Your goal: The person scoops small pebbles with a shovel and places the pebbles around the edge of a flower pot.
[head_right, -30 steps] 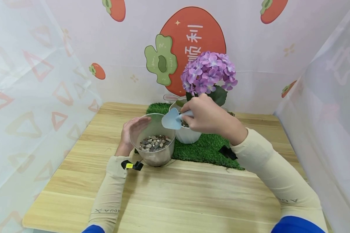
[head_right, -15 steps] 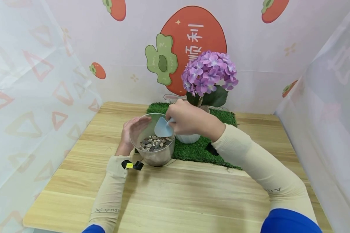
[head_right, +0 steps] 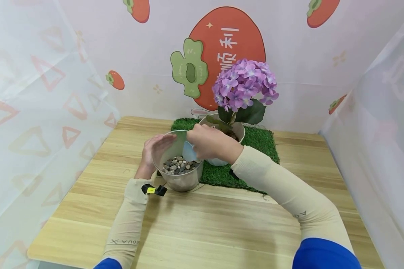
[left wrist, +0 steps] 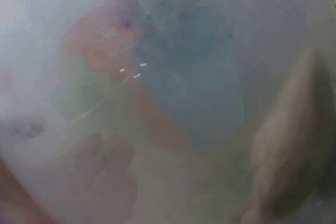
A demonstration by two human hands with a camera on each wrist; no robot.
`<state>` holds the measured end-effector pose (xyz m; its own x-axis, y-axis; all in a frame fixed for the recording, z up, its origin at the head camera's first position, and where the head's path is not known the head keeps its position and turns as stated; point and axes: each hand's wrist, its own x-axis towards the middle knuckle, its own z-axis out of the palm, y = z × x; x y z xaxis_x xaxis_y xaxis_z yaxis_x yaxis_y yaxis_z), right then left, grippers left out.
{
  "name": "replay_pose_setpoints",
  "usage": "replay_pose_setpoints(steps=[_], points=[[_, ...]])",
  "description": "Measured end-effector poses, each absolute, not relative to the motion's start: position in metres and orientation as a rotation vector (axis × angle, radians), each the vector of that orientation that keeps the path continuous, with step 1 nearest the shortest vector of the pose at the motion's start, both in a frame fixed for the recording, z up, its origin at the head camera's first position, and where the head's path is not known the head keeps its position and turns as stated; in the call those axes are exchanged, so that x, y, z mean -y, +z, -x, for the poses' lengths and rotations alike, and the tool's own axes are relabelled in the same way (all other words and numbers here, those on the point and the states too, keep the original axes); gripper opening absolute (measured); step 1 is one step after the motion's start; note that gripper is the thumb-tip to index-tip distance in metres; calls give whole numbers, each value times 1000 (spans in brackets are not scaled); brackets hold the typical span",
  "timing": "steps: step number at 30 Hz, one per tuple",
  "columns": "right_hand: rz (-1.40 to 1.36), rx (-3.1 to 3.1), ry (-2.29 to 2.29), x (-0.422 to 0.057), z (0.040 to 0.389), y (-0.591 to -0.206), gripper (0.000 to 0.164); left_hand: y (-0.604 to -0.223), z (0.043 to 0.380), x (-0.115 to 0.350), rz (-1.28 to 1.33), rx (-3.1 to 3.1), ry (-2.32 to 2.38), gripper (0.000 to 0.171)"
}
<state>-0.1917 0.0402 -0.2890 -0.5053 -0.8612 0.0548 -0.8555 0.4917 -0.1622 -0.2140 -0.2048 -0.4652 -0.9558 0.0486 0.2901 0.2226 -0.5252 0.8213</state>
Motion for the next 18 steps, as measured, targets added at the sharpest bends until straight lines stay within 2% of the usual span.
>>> replay_pose_setpoints(steps=[4, 10, 13, 16, 18], points=[[1518, -2708, -151, -35, 198, -299, 43, -464, 213, 205, 417, 1467, -2629, 36], [1475, -2668, 42, -24, 202, -321, 14, -458, 208, 204, 419, 1501, -2587, 34], [1513, -2590, 35, -20, 205, -326, 18, -460, 210, 205, 422, 1479, -2608, 34], [1542, -2493, -76, -19, 209, -324, 33, -463, 213, 206, 413, 1475, -2630, 35], [1559, -2433, -146, -19, 213, -322, 38, -464, 214, 206, 410, 1477, -2631, 34]])
